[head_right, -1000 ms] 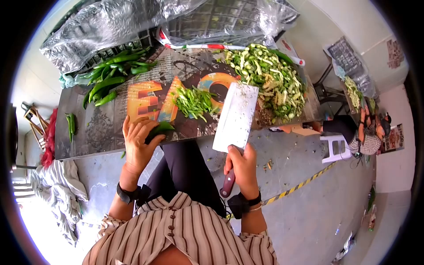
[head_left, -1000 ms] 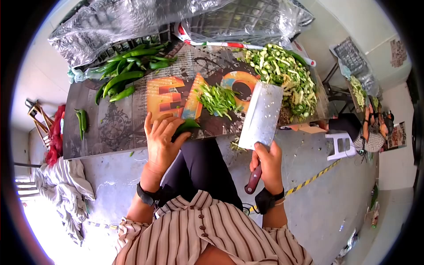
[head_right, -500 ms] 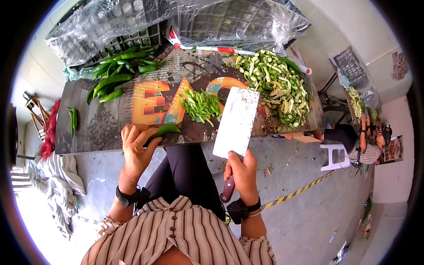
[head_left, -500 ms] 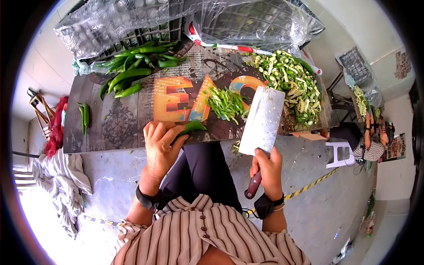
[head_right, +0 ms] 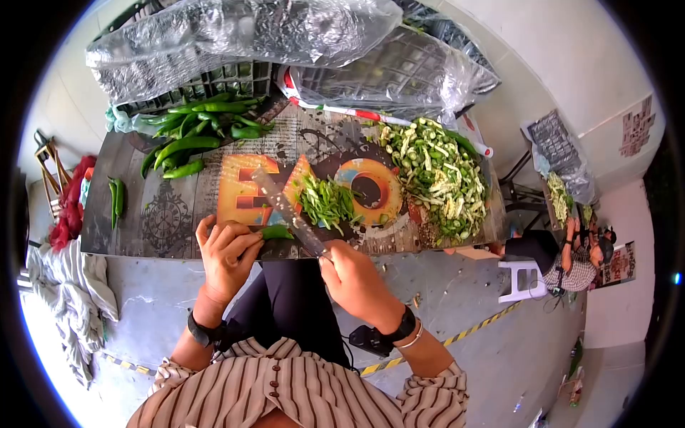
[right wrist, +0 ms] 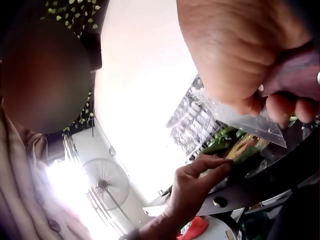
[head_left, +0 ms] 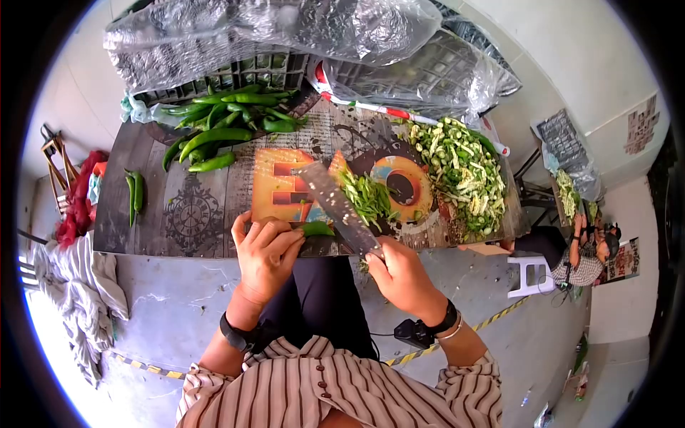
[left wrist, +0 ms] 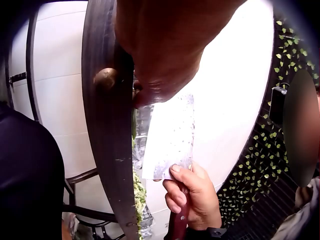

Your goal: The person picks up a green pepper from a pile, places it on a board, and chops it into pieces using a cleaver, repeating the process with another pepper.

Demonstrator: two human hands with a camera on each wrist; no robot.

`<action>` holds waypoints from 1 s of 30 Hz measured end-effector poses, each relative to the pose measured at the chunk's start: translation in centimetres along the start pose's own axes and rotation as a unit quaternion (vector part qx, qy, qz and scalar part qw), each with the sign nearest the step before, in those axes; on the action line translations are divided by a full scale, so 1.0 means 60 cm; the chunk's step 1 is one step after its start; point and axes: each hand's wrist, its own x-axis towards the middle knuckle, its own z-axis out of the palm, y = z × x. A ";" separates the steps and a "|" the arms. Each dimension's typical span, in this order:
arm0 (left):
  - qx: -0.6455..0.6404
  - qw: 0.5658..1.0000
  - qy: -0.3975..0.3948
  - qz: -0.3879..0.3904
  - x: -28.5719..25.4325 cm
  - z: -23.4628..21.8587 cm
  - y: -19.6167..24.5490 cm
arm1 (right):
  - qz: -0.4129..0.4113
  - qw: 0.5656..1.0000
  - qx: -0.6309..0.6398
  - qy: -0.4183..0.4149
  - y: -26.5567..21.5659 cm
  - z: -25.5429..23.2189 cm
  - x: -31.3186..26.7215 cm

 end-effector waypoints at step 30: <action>-0.033 0.999 0.005 -0.027 -0.011 0.004 -0.006 | -0.014 0.981 -0.124 -0.148 -0.043 -0.028 0.067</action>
